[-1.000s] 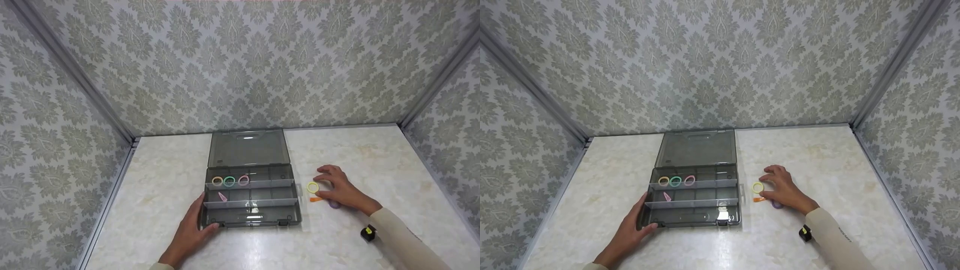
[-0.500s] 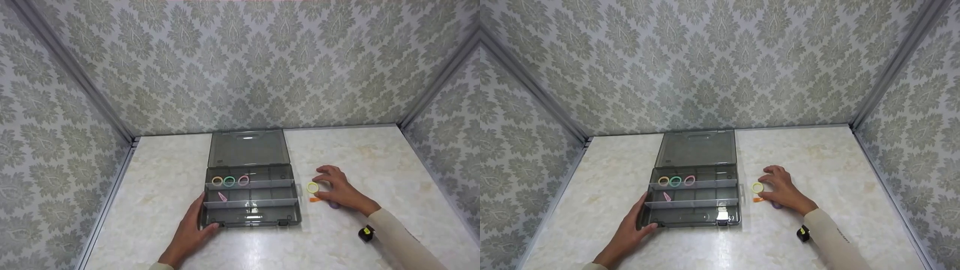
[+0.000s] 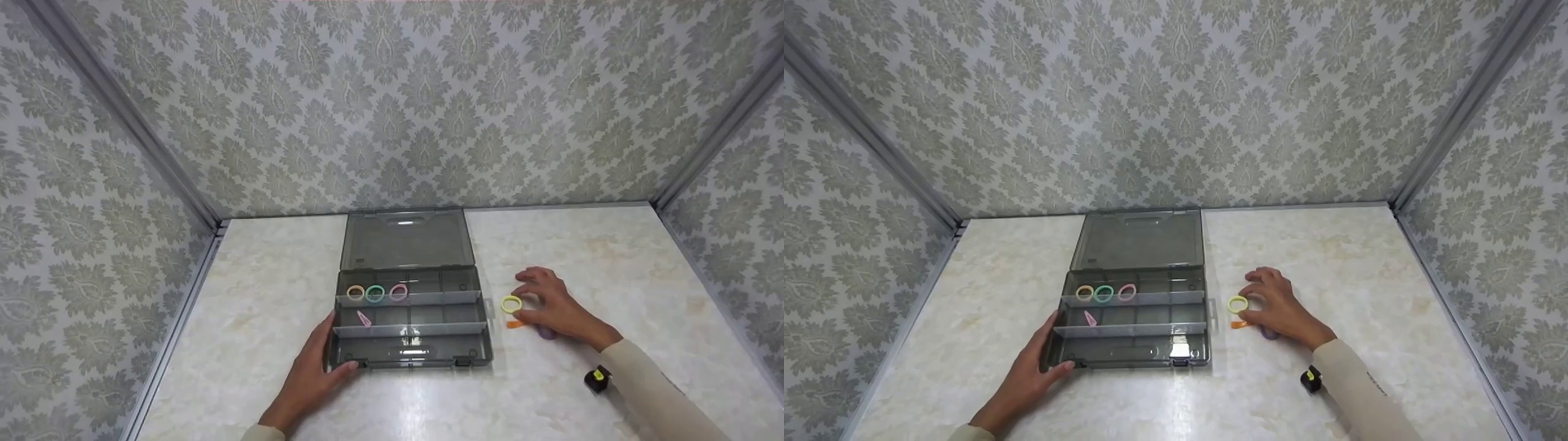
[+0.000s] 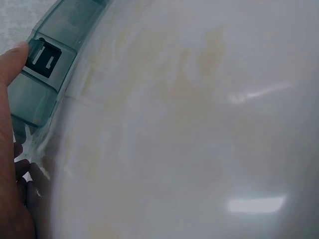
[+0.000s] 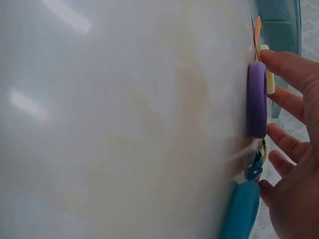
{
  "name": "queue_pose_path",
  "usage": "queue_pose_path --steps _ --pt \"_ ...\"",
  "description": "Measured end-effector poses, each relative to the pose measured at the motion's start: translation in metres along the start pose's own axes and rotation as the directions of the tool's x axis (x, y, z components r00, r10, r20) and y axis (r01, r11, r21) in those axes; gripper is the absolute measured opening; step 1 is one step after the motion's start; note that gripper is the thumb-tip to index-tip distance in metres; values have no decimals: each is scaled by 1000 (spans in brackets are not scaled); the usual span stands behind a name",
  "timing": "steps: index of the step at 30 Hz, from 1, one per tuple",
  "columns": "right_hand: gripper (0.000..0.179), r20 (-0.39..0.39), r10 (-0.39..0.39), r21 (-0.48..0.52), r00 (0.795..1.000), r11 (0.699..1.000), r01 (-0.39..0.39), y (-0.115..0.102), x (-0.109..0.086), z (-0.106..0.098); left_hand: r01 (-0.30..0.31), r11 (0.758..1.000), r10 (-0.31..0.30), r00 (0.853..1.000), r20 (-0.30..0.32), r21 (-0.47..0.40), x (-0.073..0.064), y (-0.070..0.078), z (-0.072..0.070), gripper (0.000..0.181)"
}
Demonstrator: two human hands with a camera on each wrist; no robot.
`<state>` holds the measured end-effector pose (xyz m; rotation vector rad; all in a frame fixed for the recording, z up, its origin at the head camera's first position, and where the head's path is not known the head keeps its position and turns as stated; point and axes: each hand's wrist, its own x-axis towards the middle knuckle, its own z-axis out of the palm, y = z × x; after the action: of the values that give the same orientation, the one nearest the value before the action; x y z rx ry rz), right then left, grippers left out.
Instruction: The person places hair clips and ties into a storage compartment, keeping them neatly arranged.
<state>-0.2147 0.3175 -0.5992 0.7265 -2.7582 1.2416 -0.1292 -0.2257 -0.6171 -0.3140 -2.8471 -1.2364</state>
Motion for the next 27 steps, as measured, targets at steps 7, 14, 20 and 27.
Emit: queue_pose_path --steps 7,14,20,27 --pt "24 -30 -25 -14 999 1000 24 -6 10 -8 -2 1000 2 1000 1 12 0 -3 2 112" --pt "23 -82 -64 1 995 998 64 -14 20 -15 -41 999 41 999 -13 -2 1 -5 1 113" --pt "26 -100 -66 11 993 998 67 -22 26 -17 -45 999 45 999 -11 -1 1 -5 1 111" --pt "29 -136 -101 -15 986 995 100 -28 36 -12 -29 1000 29 1000 -10 4 1 -5 2 111"
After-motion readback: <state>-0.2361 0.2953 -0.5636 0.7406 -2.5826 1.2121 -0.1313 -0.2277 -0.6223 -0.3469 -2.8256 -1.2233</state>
